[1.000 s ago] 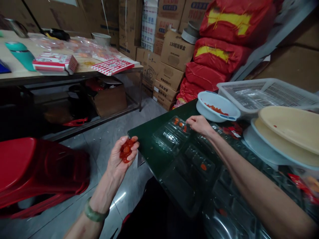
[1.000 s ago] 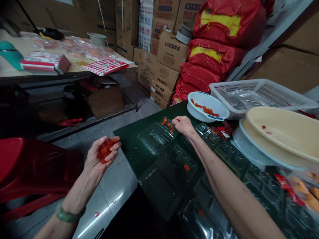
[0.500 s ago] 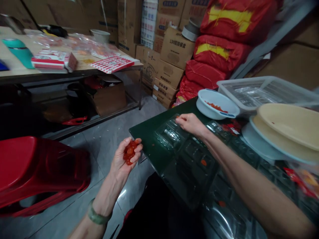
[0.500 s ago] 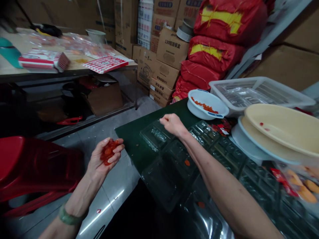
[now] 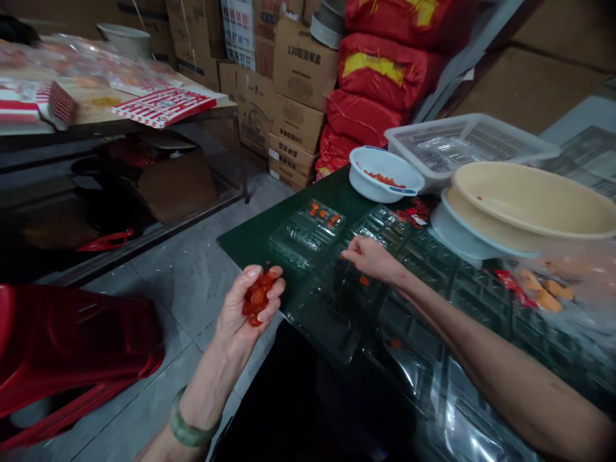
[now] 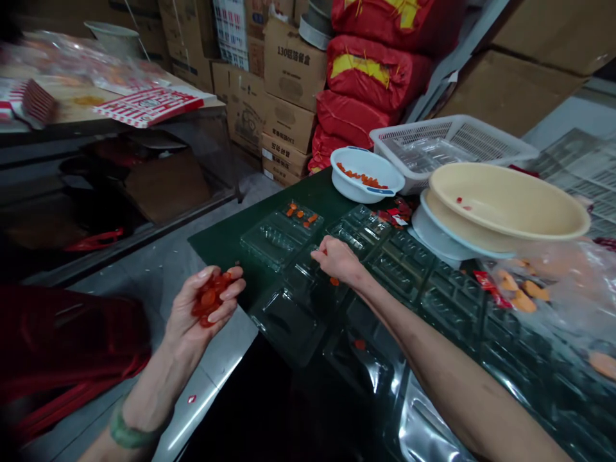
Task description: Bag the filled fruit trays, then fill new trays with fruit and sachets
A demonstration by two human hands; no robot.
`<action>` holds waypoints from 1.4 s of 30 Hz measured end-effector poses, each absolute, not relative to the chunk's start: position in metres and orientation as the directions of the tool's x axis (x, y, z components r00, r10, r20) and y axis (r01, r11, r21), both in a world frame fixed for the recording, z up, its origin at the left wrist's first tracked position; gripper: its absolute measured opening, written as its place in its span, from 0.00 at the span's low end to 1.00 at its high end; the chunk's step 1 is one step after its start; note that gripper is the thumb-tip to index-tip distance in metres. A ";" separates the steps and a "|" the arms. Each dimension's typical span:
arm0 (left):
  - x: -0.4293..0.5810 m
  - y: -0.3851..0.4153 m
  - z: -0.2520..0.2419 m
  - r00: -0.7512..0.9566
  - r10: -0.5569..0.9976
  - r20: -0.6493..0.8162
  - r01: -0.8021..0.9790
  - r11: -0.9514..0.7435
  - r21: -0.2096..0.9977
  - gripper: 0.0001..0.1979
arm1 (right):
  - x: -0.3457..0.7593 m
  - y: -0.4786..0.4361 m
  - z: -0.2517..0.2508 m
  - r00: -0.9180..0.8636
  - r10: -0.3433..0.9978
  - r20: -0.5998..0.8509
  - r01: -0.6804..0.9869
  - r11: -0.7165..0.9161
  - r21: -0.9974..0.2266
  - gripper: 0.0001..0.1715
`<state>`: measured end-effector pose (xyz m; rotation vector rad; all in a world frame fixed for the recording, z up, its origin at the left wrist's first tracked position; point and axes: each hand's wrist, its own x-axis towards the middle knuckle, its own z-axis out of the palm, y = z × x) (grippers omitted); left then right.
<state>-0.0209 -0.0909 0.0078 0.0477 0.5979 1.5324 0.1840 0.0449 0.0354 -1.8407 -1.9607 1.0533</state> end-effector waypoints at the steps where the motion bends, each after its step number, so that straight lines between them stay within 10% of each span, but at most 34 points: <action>1: -0.020 -0.091 0.008 -0.079 0.940 -0.332 -0.914 0.065 0.401 0.07 | 0.183 0.046 0.034 -0.173 0.958 -0.229 0.795 -0.002 -0.606 0.14; 9: -0.014 -0.094 0.007 -0.080 0.939 -0.336 -0.915 0.064 0.398 0.06 | 0.207 0.042 0.045 -0.214 0.888 -0.406 0.741 -0.123 -0.660 0.09; 25: -0.003 -0.093 0.006 -0.059 0.951 -0.303 -0.910 0.074 0.407 0.08 | 0.196 0.049 0.034 -0.397 0.915 -0.070 0.830 0.326 -0.453 0.14; 39: -0.002 -0.093 0.006 -0.034 0.952 -0.304 -0.921 0.089 0.380 0.05 | 0.206 0.044 0.030 -0.234 0.971 -0.051 0.890 0.192 -0.414 0.15; 42: 0.003 -0.092 0.008 -0.026 0.949 -0.315 -0.920 0.100 0.379 0.05 | 0.207 0.040 0.033 -0.113 0.984 -0.138 0.807 0.010 -0.591 0.21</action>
